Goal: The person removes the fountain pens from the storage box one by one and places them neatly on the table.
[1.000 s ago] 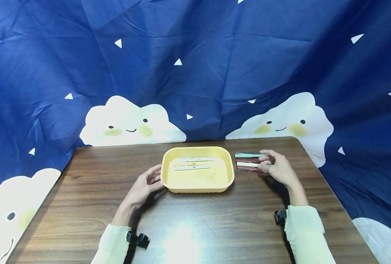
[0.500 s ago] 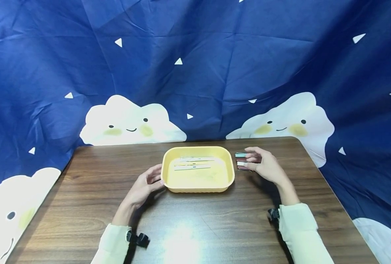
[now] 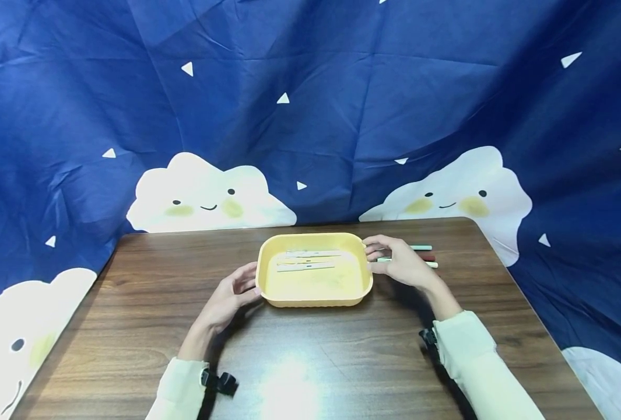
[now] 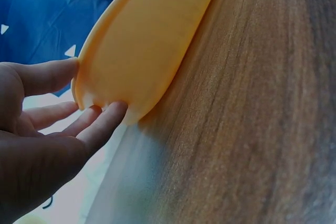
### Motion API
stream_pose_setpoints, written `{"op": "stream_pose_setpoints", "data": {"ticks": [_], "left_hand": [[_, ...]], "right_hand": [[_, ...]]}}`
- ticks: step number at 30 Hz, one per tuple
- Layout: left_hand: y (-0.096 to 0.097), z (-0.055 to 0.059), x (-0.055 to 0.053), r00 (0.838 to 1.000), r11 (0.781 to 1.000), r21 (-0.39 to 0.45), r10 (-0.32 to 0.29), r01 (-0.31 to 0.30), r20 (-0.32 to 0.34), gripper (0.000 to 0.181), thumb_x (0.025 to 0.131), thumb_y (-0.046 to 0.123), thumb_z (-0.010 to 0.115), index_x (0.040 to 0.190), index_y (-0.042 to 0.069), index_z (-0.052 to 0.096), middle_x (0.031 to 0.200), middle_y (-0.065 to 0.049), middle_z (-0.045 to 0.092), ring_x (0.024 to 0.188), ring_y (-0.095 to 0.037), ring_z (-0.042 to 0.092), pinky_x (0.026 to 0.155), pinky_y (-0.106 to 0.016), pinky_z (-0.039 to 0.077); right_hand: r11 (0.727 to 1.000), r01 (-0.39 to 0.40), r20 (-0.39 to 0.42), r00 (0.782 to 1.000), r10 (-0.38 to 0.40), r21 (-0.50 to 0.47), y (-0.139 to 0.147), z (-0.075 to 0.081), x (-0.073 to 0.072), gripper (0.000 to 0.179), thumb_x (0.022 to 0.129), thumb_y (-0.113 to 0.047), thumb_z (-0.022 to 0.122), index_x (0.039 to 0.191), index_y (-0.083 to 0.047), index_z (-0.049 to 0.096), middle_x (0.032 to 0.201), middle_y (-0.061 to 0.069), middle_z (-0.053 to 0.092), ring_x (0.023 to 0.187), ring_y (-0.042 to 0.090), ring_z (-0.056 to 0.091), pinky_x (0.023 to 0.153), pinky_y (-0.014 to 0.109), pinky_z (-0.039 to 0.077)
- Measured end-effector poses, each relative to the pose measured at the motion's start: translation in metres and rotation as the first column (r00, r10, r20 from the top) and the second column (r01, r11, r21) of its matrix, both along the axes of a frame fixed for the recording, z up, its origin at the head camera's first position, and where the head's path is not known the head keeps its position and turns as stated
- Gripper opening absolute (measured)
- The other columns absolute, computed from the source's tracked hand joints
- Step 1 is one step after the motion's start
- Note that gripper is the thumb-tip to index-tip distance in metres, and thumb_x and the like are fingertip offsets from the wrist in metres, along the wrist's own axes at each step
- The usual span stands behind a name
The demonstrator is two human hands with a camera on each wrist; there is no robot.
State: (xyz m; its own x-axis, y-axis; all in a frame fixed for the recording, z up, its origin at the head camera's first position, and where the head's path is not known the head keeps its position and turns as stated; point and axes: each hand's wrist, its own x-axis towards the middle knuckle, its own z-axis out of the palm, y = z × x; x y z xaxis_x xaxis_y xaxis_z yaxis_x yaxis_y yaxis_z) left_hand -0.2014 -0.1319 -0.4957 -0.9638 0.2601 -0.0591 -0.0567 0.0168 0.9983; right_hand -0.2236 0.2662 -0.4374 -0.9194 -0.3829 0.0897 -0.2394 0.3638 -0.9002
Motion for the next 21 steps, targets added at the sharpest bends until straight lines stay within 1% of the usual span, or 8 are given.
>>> {"op": "stream_pose_setpoints", "data": {"ticks": [3, 7, 10, 13, 17, 21], "left_hand": [[0.0, 0.001, 0.0, 1.0, 1.0, 0.0, -0.002, 0.002, 0.0, 0.064, 0.092, -0.009, 0.065, 0.151, -0.004, 0.04, 0.144, -0.028, 0.048, 0.13, -0.042, 0.05, 0.095, -0.03, 0.05], [0.0, 0.002, 0.001, 1.0, 1.0, 0.007, -0.002, 0.002, -0.004, 0.064, 0.091, -0.009, 0.065, 0.15, -0.005, 0.04, 0.144, -0.028, 0.049, 0.13, -0.042, 0.05, 0.096, -0.031, 0.051], [0.0, 0.002, 0.002, 1.0, 1.0, 0.014, -0.002, 0.002, -0.004, 0.064, 0.091, -0.009, 0.065, 0.15, -0.005, 0.04, 0.144, -0.028, 0.048, 0.13, -0.042, 0.05, 0.096, -0.031, 0.051], [0.0, 0.002, 0.001, 1.0, 1.0, 0.014, -0.003, 0.003, 0.0, 0.064, 0.091, -0.009, 0.065, 0.15, -0.005, 0.04, 0.144, -0.027, 0.048, 0.13, -0.041, 0.05, 0.096, -0.03, 0.05], [0.0, 0.003, 0.001, 1.0, 1.0, 0.005, -0.002, 0.002, 0.001, 0.065, 0.091, -0.009, 0.065, 0.151, -0.004, 0.04, 0.144, -0.027, 0.049, 0.13, -0.041, 0.05, 0.096, -0.031, 0.05], [0.0, 0.001, 0.0, 1.0, 1.0, -0.001, -0.003, 0.003, 0.001, 0.065, 0.091, -0.009, 0.065, 0.151, -0.003, 0.041, 0.143, -0.026, 0.05, 0.13, -0.04, 0.051, 0.097, -0.032, 0.049]], "right_hand": [[1.0, -0.007, -0.002, 1.0, 0.007, 0.009, -0.004, 0.002, -0.003, 0.048, 0.087, 0.008, 0.072, 0.131, 0.013, 0.054, 0.12, 0.033, 0.062, 0.11, 0.043, 0.063, 0.086, 0.023, 0.054], [0.999, -0.032, -0.006, 0.999, 0.032, 0.021, -0.013, 0.003, -0.007, 0.048, 0.087, 0.007, 0.073, 0.13, 0.012, 0.056, 0.119, 0.03, 0.062, 0.11, 0.042, 0.062, 0.093, 0.032, 0.053], [0.999, -0.047, 0.003, 0.999, 0.047, 0.019, -0.022, 0.003, -0.01, 0.046, 0.086, 0.008, 0.074, 0.129, 0.011, 0.057, 0.118, 0.026, 0.063, 0.111, 0.043, 0.061, 0.096, 0.037, 0.052], [0.998, -0.061, 0.01, 0.998, 0.06, 0.02, -0.03, 0.003, -0.014, 0.046, 0.085, 0.01, 0.074, 0.128, 0.011, 0.058, 0.117, 0.023, 0.065, 0.112, 0.045, 0.061, 0.095, 0.036, 0.052], [0.996, -0.084, 0.018, 0.996, 0.084, -0.001, -0.042, 0.004, -0.019, 0.048, 0.084, 0.01, 0.074, 0.128, 0.014, 0.056, 0.117, 0.026, 0.064, 0.111, 0.048, 0.061, 0.094, 0.036, 0.053], [0.996, -0.082, 0.052, 0.995, 0.083, -0.014, -0.048, 0.003, -0.027, 0.048, 0.083, 0.011, 0.074, 0.127, 0.014, 0.056, 0.117, 0.03, 0.063, 0.112, 0.05, 0.059, 0.093, 0.032, 0.053]]}}
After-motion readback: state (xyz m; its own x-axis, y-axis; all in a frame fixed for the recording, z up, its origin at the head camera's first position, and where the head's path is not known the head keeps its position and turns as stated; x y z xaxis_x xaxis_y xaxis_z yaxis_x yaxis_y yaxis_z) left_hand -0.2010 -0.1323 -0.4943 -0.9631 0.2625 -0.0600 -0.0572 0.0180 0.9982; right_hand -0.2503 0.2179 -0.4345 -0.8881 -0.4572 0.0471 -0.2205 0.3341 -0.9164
